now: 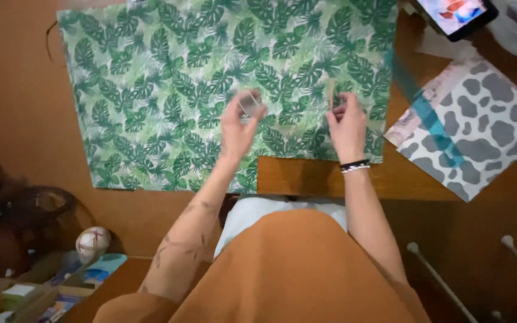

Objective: The person measures and cuts a large piece of green leaf-patterned fabric on a wooden table using a ruler, pins, and scissors. They trim the edges and cut the fabric into smaller rectangular pieces, then fold and stack the cut sections.

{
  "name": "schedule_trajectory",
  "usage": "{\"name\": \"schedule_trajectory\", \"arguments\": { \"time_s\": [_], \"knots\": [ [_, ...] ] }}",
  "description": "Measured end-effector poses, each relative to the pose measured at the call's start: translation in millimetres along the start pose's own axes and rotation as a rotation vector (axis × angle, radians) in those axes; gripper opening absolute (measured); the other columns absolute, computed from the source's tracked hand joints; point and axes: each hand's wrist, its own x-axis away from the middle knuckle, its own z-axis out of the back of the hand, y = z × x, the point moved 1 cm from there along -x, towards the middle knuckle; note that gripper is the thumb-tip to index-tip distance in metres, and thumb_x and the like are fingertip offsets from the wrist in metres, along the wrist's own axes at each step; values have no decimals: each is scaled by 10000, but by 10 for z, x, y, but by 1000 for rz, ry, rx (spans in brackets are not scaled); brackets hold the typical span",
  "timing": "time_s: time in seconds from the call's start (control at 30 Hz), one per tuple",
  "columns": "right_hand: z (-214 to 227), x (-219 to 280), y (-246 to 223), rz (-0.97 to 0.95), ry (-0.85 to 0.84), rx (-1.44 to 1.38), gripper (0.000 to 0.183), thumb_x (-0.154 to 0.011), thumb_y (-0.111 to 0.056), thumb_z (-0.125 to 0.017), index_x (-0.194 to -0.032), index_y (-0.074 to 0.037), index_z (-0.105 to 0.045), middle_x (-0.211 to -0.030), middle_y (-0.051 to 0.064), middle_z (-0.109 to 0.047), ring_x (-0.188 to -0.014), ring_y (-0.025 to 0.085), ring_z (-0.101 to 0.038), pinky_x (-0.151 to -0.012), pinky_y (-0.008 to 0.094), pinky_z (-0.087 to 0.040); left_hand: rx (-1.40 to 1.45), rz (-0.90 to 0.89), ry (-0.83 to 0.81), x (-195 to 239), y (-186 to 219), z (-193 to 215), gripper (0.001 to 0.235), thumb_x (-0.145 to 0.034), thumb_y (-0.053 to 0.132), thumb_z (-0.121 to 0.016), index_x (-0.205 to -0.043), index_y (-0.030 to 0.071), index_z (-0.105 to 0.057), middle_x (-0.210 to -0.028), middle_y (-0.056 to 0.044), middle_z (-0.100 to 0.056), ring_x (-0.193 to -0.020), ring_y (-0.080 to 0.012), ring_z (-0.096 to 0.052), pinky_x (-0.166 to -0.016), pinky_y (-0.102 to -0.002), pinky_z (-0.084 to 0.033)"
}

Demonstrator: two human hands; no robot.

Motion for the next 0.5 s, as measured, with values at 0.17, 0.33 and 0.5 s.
{"name": "schedule_trajectory", "arguments": {
  "time_s": [0.17,0.33,0.5],
  "knots": [
    [347,344,-511,64,-81,-261,194,-1024,-134,-649,-1200,-52,-644,-989,170,-685,-908,327,-694,-780,419,-558,18,78,-203,900,-103,-319,393,-885,246,-780,-1247,161,-654,-1186,-94,-683,-1166,-308,-643,-1022,-435,-498],
    [872,523,-425,263,-36,-116,224,-1129,-160,-508,-1250,1,-606,-1009,240,-640,-901,420,-634,-784,482,-506,41,137,-316,1299,42,-950,486,-902,307,-745,-1336,152,-590,-1274,-137,-644,-1233,-352,-602,-1060,-483,-476],
    [1530,322,887,223,113,187,200,-1089,-11,-543,-1253,55,-636,-1104,251,-642,-1012,452,-556,-916,514,-454,22,18,-370,1345,225,-1725,425,-893,308,-767,-1263,157,-622,-1186,-115,-671,-1163,-360,-632,-982,-467,-518]
  ]
}}
